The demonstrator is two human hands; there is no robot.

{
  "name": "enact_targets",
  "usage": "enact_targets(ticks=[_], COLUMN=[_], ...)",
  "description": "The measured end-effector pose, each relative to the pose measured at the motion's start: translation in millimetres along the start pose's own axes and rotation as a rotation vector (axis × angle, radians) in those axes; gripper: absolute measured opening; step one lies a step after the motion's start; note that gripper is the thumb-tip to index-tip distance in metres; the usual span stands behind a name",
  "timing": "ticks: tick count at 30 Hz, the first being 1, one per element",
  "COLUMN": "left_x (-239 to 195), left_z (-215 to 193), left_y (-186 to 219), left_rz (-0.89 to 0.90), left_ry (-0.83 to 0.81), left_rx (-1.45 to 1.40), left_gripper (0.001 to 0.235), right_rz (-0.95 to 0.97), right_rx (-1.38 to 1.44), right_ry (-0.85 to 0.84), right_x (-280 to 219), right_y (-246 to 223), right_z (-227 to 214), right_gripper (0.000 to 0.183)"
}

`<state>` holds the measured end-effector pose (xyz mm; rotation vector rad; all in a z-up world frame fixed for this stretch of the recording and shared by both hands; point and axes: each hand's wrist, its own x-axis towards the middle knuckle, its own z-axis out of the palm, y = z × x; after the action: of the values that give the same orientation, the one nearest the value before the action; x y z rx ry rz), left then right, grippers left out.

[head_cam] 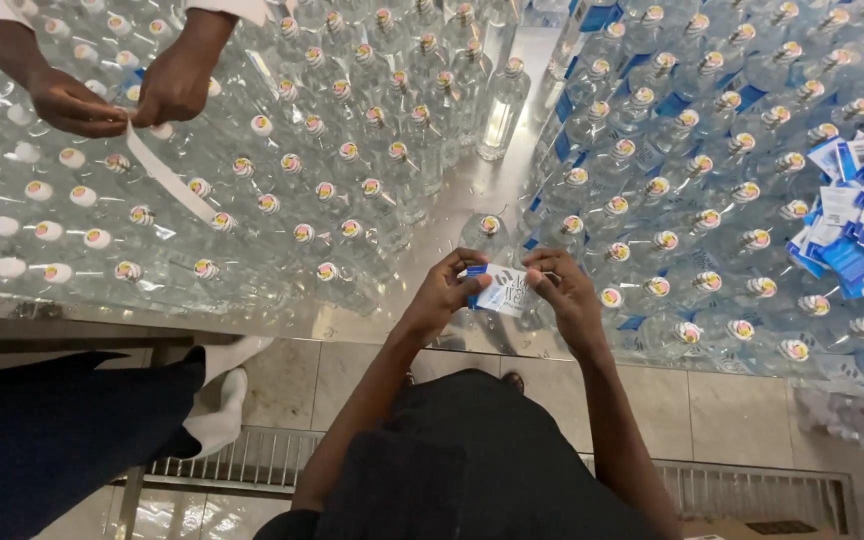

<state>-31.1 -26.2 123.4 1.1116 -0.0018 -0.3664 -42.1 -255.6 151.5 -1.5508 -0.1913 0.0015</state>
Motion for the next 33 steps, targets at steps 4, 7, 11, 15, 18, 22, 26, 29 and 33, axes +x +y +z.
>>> enact_targets(ticks=[4,7,11,15,18,22,26,29,33], left_x=[-4.7,2.2,27.8,42.5,49.2,55.1,55.0,54.1,66.5], left_z=[2.9,-3.5,-14.8,-4.6,0.2,8.8,4.8,-0.9,-3.1], left_y=[17.6,17.5,34.4,95.8,118.4,111.2,101.3,100.1,90.4], left_rz=[-0.038,-0.032,0.045,0.153,0.177,0.196,0.039,0.018,0.141], left_ry=[-0.025,-0.059,-0.202,-0.301,-0.349,-0.294,-0.442,-0.455,-0.240], left_rx=[-0.032,-0.033,0.216,0.538,0.585,0.573,0.614,0.624,0.832], left_gripper=[0.037,0.037,0.038,0.032,0.034,0.038,0.047,0.045,0.037], right_rz=[-0.004,-0.089,-0.283,-0.452,-0.613,-0.675,-0.763,-0.812,-0.844], right_rx=[0.235,0.358,0.129,-0.268,-0.648,-0.795,-0.998,-1.110,-1.203], right_ry=[0.025,-0.031,-0.191,-0.379,-0.437,-0.430,-0.447,-0.464,-0.439], right_x=[0.9,5.9,23.6,45.1,53.5,57.5,53.9,53.4,52.8], right_y=[17.7,33.7,8.8,-70.0,-97.1,-100.2,-108.9,-99.2,-94.3], right_z=[0.1,-8.9,-19.5,-14.2,-14.0,-5.2,-0.2,0.2,-0.8], right_gripper=[0.022,0.019,0.023,0.018,0.011,0.012,0.011,0.014,0.019])
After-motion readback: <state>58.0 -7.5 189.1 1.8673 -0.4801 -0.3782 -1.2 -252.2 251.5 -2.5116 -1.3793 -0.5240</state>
